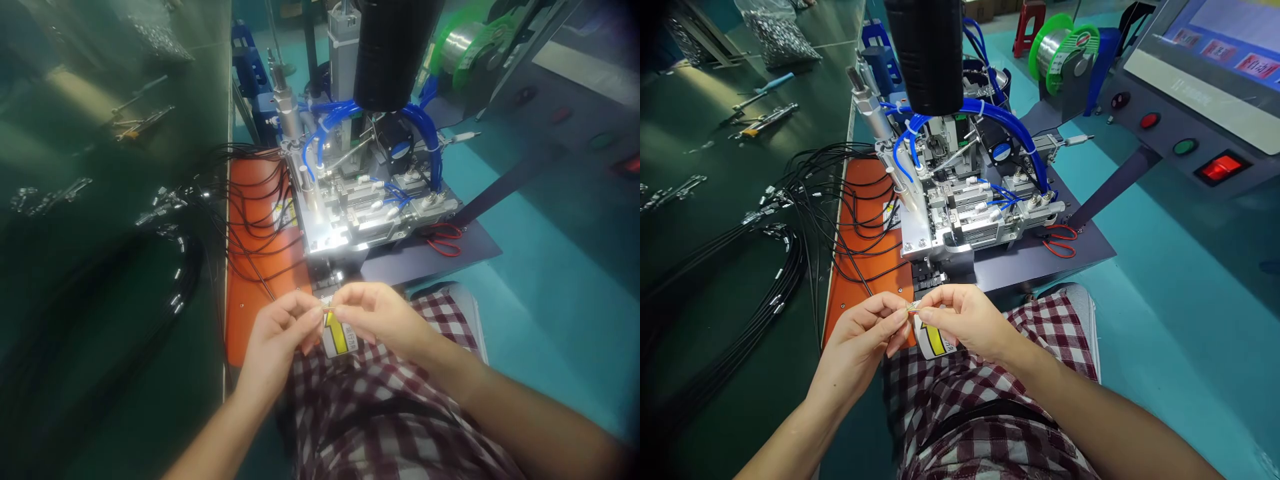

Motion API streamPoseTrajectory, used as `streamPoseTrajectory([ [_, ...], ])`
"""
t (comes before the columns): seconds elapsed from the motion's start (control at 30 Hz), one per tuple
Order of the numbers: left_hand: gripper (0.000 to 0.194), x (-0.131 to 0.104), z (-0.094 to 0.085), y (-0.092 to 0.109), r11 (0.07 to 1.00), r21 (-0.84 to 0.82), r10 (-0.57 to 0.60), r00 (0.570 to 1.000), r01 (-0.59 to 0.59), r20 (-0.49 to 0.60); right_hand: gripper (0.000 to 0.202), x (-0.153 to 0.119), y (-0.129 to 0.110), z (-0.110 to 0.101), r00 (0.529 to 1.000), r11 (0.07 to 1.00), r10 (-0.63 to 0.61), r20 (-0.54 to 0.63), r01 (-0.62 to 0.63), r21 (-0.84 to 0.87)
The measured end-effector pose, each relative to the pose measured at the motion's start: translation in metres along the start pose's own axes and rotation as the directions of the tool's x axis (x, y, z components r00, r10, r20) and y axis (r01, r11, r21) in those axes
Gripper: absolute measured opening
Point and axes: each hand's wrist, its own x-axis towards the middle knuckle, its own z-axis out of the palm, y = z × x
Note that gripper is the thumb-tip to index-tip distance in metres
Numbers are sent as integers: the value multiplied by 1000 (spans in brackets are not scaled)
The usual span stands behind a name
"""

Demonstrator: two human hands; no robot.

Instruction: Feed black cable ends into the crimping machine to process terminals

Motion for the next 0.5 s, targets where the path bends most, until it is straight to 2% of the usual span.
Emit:
streamPoseTrajectory([
  [0.2,21,1,-3,-1,999,43,15,1000,-15,15,15,0,-1,1,999,998,36,29,-37,41],
  [0.3,21,0,-4,0,996,91,19,998,-25,66,11,1,-6,-2,994,995,96,53,-98,34],
  [0.4,20,-2,-6,4,981,189,11,991,-37,135,9,3,-15,-9,983,987,153,101,-147,-65],
  [0.5,19,-2,-7,8,963,263,-1,982,-49,189,8,6,-24,-15,979,975,106,172,-69,-211],
])
